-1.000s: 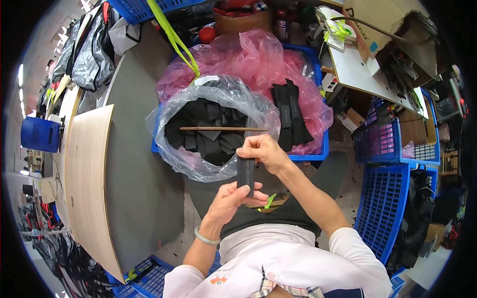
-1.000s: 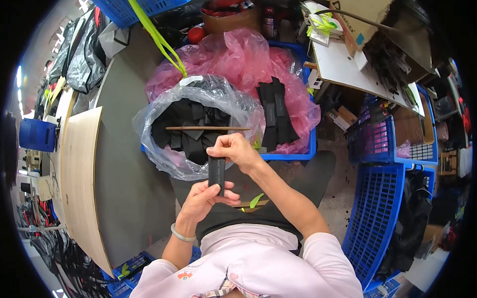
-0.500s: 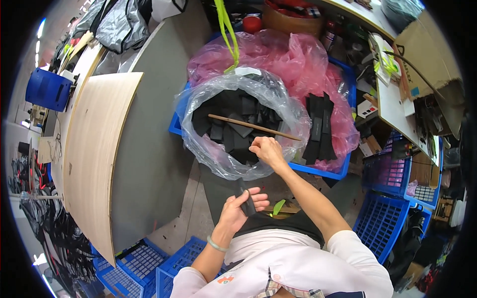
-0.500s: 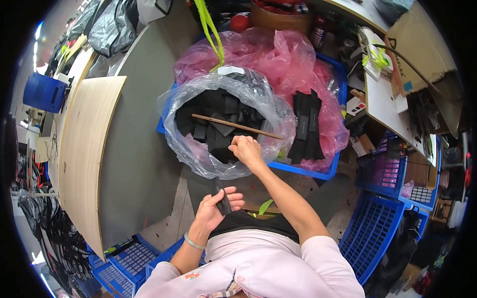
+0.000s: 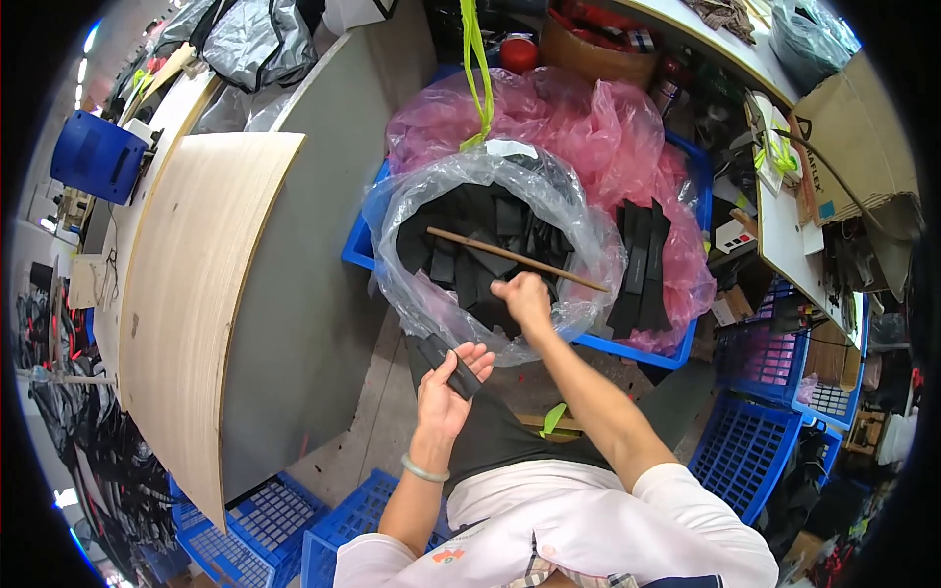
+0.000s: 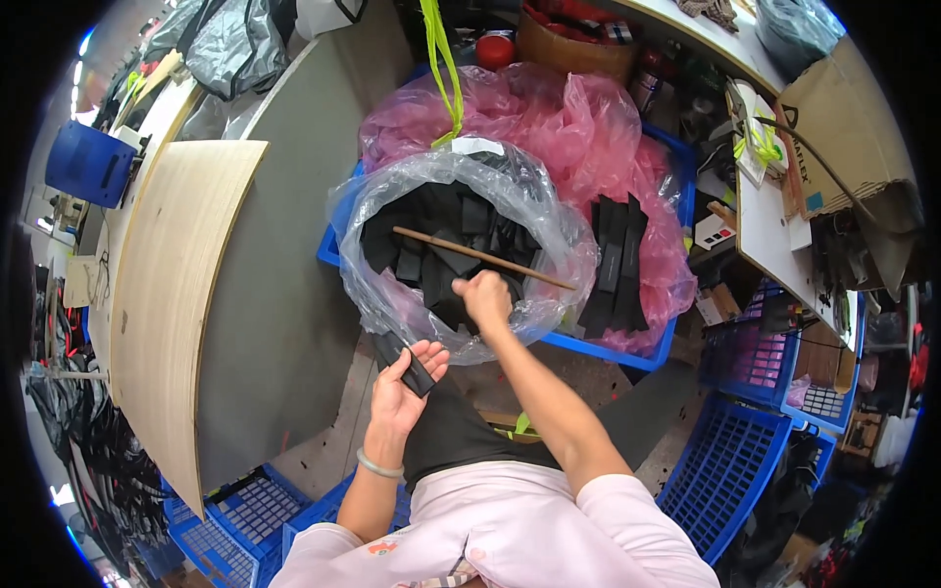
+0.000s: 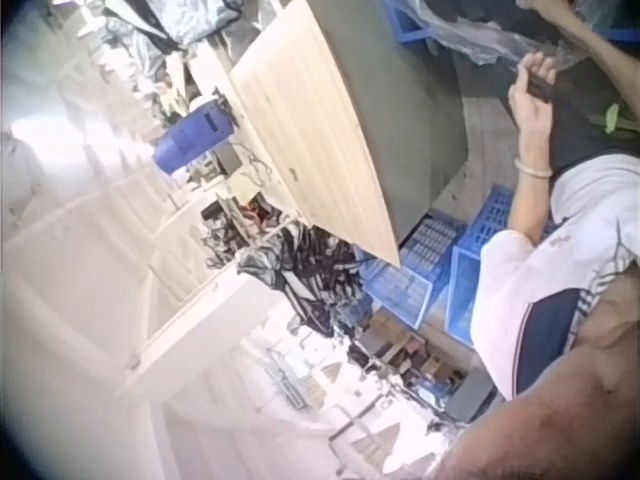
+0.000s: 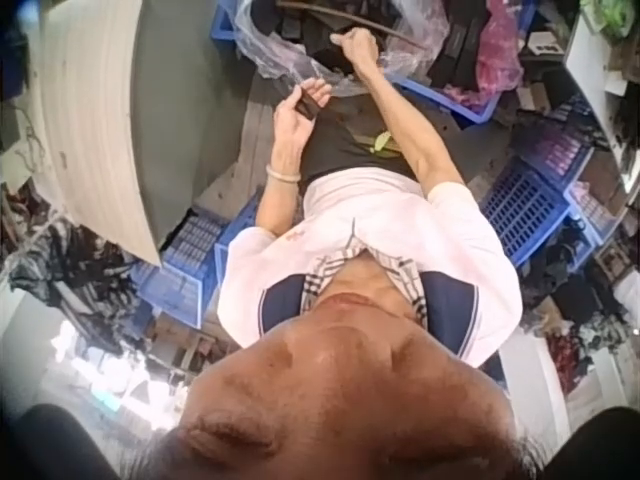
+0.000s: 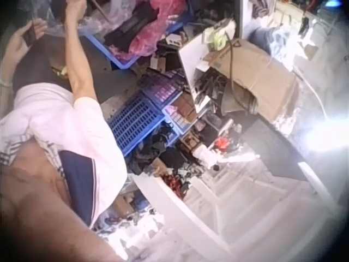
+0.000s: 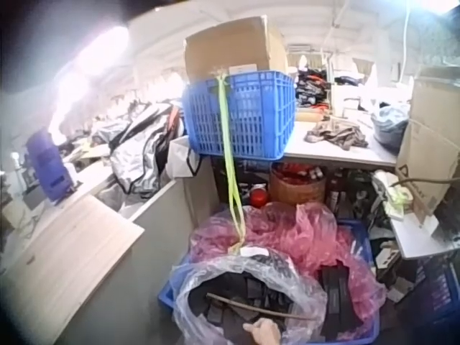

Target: Folding and checking black fabric components at a workstation in a factory setting.

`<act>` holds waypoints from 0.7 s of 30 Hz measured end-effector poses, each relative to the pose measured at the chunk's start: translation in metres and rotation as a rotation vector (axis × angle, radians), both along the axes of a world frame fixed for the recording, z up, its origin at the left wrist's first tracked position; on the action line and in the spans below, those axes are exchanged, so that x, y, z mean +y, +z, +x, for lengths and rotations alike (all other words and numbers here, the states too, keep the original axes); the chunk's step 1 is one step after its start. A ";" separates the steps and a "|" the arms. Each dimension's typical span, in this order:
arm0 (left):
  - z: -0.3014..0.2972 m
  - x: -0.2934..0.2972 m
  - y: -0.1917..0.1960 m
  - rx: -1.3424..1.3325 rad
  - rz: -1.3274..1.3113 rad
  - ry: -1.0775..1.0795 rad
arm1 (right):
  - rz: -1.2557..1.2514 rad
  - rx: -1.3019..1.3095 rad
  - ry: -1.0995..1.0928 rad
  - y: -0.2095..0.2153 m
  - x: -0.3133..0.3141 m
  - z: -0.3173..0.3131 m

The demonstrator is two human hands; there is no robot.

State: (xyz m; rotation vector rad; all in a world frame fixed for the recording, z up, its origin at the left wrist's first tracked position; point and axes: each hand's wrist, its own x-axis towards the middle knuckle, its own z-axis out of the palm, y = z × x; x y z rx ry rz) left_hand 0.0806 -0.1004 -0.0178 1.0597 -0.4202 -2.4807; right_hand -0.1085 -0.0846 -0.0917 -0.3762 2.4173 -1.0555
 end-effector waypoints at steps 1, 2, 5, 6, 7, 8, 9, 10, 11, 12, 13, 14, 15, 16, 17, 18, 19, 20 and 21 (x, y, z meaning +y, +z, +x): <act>0.002 0.001 0.000 0.001 0.012 0.006 | 0.000 0.001 -0.002 0.003 0.000 -0.019; 0.001 0.001 -0.001 0.007 0.023 0.010 | -0.114 -0.268 -0.064 0.008 -0.001 -0.039; -0.001 -0.002 -0.006 0.010 -0.020 -0.001 | 0.020 -0.149 0.095 0.023 0.005 -0.048; -0.005 -0.003 -0.008 0.011 -0.024 0.002 | 0.270 0.246 0.296 0.027 0.008 -0.047; -0.012 -0.004 -0.009 0.017 -0.042 -0.008 | 0.269 0.251 0.291 0.027 0.014 -0.048; -0.021 -0.005 -0.011 0.022 -0.058 -0.019 | 0.239 0.349 0.362 0.026 0.020 -0.050; -0.029 -0.005 -0.012 0.027 -0.059 -0.024 | 0.209 0.447 0.432 0.024 0.026 -0.051; -0.039 -0.005 -0.016 0.031 -0.036 -0.023 | 0.205 0.515 0.495 0.025 0.029 -0.054; -0.044 -0.006 -0.018 0.030 -0.020 -0.012 | 0.202 0.513 0.497 0.032 0.027 -0.052; -0.049 -0.008 -0.020 0.014 0.011 -0.019 | 0.199 0.385 0.463 0.039 0.024 -0.050; -0.058 -0.009 -0.023 0.017 0.012 -0.022 | 0.199 0.262 0.422 0.046 0.022 -0.054; -0.068 -0.008 -0.026 0.051 0.066 -0.044 | -0.086 -0.129 0.394 0.045 0.024 -0.068; -0.079 -0.007 -0.029 0.085 0.119 -0.067 | -0.181 -0.514 0.291 0.046 0.031 -0.082; -0.086 -0.008 -0.037 0.129 0.195 -0.065 | -0.202 -0.544 0.259 0.046 0.035 -0.082; -0.091 -0.010 -0.044 0.131 0.193 -0.069 | -0.227 -0.572 0.228 0.047 0.038 -0.082; -0.096 -0.011 -0.051 0.124 0.224 -0.015 | -0.229 -0.568 0.227 0.047 0.039 -0.077; -0.103 -0.009 -0.053 0.116 0.259 0.032 | -0.317 -0.595 0.149 0.044 0.043 -0.072; -0.106 -0.009 -0.054 0.110 0.297 0.044 | -0.405 -0.621 0.073 0.042 0.045 -0.070; -0.111 -0.007 -0.055 0.111 0.298 0.038 | -0.407 -0.617 0.068 0.041 0.047 -0.071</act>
